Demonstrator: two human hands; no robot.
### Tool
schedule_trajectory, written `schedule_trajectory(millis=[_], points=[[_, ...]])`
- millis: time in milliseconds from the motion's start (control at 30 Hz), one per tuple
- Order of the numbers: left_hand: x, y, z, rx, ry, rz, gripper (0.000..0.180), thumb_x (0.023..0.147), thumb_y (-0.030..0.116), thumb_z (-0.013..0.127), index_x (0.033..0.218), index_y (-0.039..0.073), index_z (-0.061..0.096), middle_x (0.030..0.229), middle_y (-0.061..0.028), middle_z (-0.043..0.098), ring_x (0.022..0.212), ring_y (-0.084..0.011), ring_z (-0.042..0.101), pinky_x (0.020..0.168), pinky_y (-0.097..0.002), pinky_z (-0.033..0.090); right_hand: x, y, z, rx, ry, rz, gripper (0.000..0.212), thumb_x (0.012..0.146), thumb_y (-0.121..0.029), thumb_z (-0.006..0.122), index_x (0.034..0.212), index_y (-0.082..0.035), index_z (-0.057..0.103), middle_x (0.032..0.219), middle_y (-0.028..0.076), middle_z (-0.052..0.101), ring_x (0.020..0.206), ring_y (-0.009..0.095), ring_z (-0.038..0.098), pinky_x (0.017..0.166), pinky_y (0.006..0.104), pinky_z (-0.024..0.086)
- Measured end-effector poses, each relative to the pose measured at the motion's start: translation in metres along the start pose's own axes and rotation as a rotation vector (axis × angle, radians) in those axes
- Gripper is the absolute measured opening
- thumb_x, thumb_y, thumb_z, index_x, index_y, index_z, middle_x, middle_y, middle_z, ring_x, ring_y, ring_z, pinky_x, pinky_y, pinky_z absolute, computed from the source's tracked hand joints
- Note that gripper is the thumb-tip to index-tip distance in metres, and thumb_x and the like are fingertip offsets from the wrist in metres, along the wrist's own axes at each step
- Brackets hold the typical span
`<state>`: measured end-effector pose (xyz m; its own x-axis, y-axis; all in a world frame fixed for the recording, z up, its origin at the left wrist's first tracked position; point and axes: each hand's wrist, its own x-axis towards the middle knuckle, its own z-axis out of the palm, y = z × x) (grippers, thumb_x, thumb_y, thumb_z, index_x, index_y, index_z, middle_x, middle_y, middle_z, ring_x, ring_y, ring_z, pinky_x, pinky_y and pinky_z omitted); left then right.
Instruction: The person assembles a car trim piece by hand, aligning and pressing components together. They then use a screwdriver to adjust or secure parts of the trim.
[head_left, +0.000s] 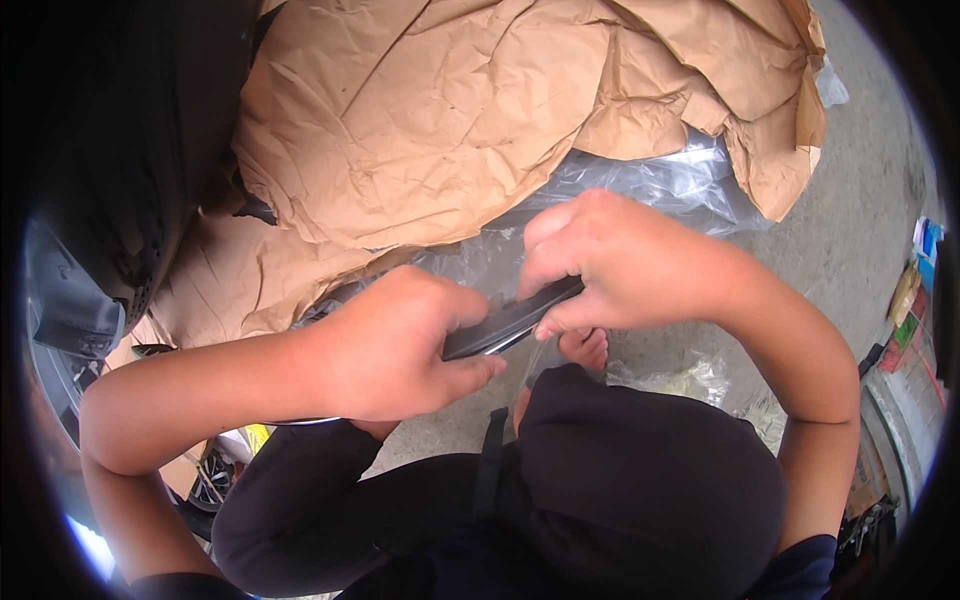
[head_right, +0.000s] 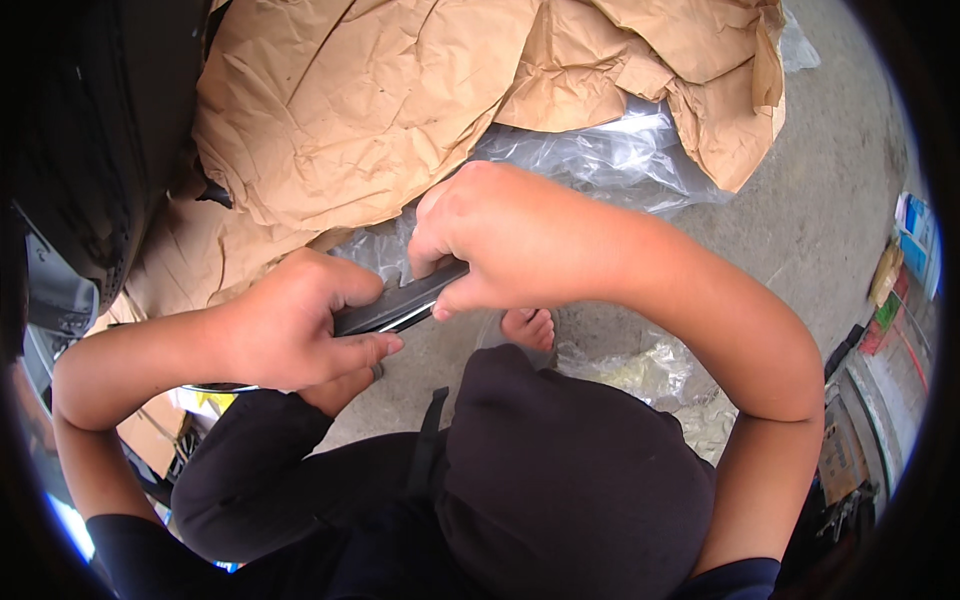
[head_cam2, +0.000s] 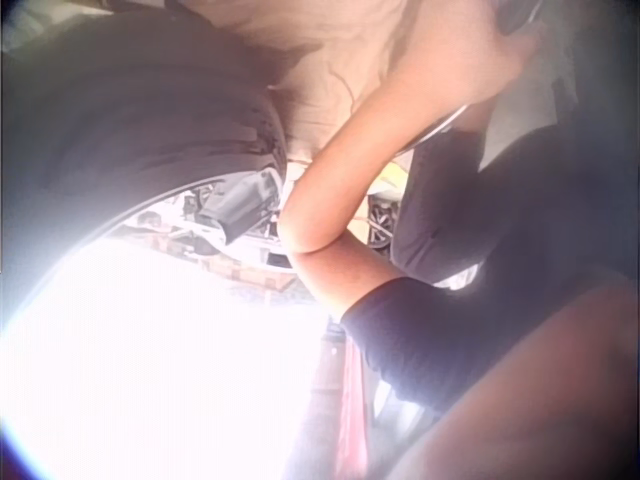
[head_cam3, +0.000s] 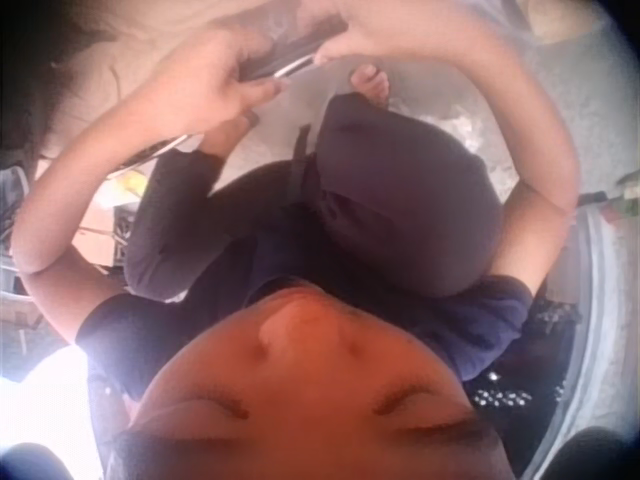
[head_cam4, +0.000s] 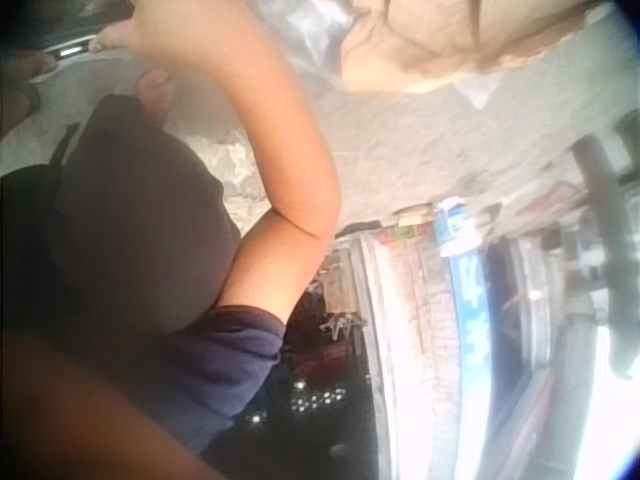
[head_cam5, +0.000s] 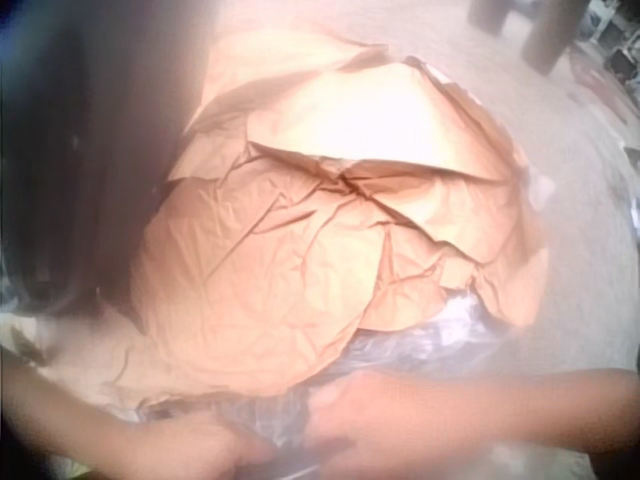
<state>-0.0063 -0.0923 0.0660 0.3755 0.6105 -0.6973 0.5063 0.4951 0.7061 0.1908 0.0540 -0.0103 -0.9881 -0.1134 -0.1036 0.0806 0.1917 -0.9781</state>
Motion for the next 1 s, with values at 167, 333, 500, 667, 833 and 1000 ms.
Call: schedule_trajectory(millis=[167, 333, 500, 667, 833, 1000], points=[[-0.002, 0.008, -0.009, -0.134, -0.006, -0.184, 0.027, 0.093, 0.020, 0.081, 0.084, -0.001, 0.067, 0.064, -0.0079, 0.055, 0.058, -0.0115, 0.050, 0.053, -0.0331, 0.041, -0.003, 0.006, -0.007, 0.064, 0.001, 0.082, 0.033, 0.078, -0.020, 0.088, 0.099, -0.002, 0.072, 0.090, 0.011, 0.069, 0.085, 0.031, 0.068, 0.076, 0.0395, 0.054], [-0.005, 0.010, 0.000, -0.090, 0.018, -0.153, 0.030, 0.090, 0.022, 0.080, 0.082, -0.003, 0.066, 0.064, -0.0195, 0.062, 0.059, -0.0344, 0.065, 0.060, -0.0421, 0.052, -0.009, 0.014, -0.002, 0.025, -0.053, 0.049, 0.038, 0.083, -0.026, 0.086, 0.109, -0.001, 0.074, 0.101, 0.013, 0.072, 0.093, 0.034, 0.070, 0.082, 0.0415, 0.056], [-0.006, 0.004, 0.006, 0.124, 0.137, 0.090, 0.033, 0.090, 0.026, 0.080, 0.081, -0.001, 0.064, 0.063, -0.0184, 0.063, 0.060, -0.0354, 0.067, 0.059, -0.0443, 0.052, -0.014, 0.024, 0.007, 0.076, -0.083, 0.024, 0.042, 0.085, -0.029, 0.085, 0.114, -0.001, 0.075, 0.105, 0.015, 0.073, 0.097, 0.035, 0.070, 0.085, 0.0420, 0.056], [-0.011, 0.008, -0.009, 0.087, -0.127, -0.293, 0.040, 0.097, 0.034, 0.074, 0.090, -0.004, 0.063, 0.062, -0.0162, 0.067, 0.056, -0.0312, 0.070, 0.061, -0.0425, 0.057, -0.015, 0.030, 0.011, 0.115, -0.029, -0.046, 0.040, 0.084, -0.026, 0.086, 0.113, -0.001, 0.076, 0.104, 0.014, 0.073, 0.096, 0.034, 0.071, 0.082, 0.0412, 0.056], [-0.012, 0.011, -0.017, -0.023, -0.166, -0.289, 0.043, 0.100, 0.038, 0.070, 0.095, -0.004, 0.065, 0.068, -0.0162, 0.067, 0.061, -0.0276, 0.069, 0.063, -0.0408, 0.056, -0.013, 0.032, 0.012, 0.179, -0.003, -0.034, 0.039, 0.085, -0.028, 0.085, 0.111, 0.000, 0.076, 0.099, 0.014, 0.072, 0.093, 0.034, 0.069, 0.081, 0.0414, 0.055], [-0.011, 0.007, -0.014, -0.177, -0.218, -0.330, 0.042, 0.102, 0.038, 0.068, 0.100, -0.005, 0.066, 0.069, -0.0148, 0.067, 0.059, -0.0248, 0.069, 0.062, -0.0399, 0.056, -0.014, 0.033, 0.015, 0.154, 0.020, -0.054, 0.038, 0.086, -0.030, 0.084, 0.110, 0.000, 0.076, 0.097, 0.014, 0.072, 0.091, 0.033, 0.068, 0.081, 0.0413, 0.055]])
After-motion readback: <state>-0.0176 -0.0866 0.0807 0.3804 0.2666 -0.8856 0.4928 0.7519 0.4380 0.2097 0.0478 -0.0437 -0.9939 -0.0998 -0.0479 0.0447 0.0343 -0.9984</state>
